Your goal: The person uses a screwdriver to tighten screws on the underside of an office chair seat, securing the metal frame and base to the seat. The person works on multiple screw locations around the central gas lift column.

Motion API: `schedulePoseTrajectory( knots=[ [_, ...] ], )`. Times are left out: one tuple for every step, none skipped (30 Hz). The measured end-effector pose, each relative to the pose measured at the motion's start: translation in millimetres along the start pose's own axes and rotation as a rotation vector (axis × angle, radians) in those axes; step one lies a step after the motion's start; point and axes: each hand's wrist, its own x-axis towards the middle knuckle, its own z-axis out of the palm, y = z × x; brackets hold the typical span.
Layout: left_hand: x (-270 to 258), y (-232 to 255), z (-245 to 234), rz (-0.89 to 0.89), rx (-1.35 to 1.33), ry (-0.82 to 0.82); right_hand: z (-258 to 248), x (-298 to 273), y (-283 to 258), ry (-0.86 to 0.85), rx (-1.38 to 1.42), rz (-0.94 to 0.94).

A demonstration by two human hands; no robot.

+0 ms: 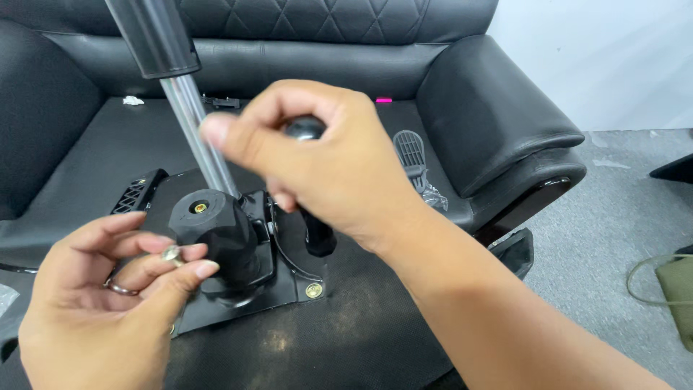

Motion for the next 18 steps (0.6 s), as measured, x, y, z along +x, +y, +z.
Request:
schedulePoseTrajectory(
  knots=[
    [0,8,6,0.014,0.004,-0.024,3,-2,-1,-0.069,-0.121,-0.079],
    [1,14,14,0.028,0.006,-0.050,6,-5,-2,-0.137,-0.243,-0.156],
    [3,18,22,0.090,0.084,-0.073,7,-8,-3,-0.172,-0.319,-0.142],
    [6,21,30,0.154,0.163,-0.093,8,-11,-4,-0.209,-0.394,-0.128],
    [8,24,36,0.217,0.242,-0.113,8,-12,-4,-0.247,-0.470,-0.114],
    [9,25,42,0.192,0.150,-0.149,5,-13,-5,-0.238,-0.567,-0.135],
    [10,24,49,0.167,0.057,-0.185,-2,-13,-6,-0.228,-0.664,-0.156],
    [11,21,57,0.140,-0.039,-0.228,-8,-14,-7,-0.212,-0.765,-0.172],
    [10,18,64,0.117,-0.049,-0.243,-14,-13,-7,-0.224,-0.743,-0.127],
    [8,14,70,0.095,-0.059,-0.259,-19,-11,-7,-0.234,-0.720,-0.082],
    [6,9,77,0.074,-0.068,-0.275,-25,-9,-7,-0.243,-0.697,-0.038],
    [5,2,84,-0.017,-0.063,-0.291,-29,-7,-8,-0.204,-0.666,0.052],
    [5,-5,92,-0.107,-0.059,-0.307,-33,-5,-9,-0.166,-0.633,0.141],
    [5,-11,100,-0.198,-0.053,-0.322,-39,-3,-11,-0.128,-0.599,0.230],
    [7,-16,105,-0.187,-0.038,-0.350,-45,0,-13,-0.078,-0.587,0.198],
    [8,-22,110,-0.176,-0.023,-0.382,-51,2,-15,-0.026,-0.576,0.166],
    [9,-27,116,-0.165,-0.009,-0.413,-57,2,-16,0.025,-0.565,0.134],
    [11,-33,123,-0.173,0.060,-0.425,-63,3,-16,0.086,-0.563,0.159]
  ],
)
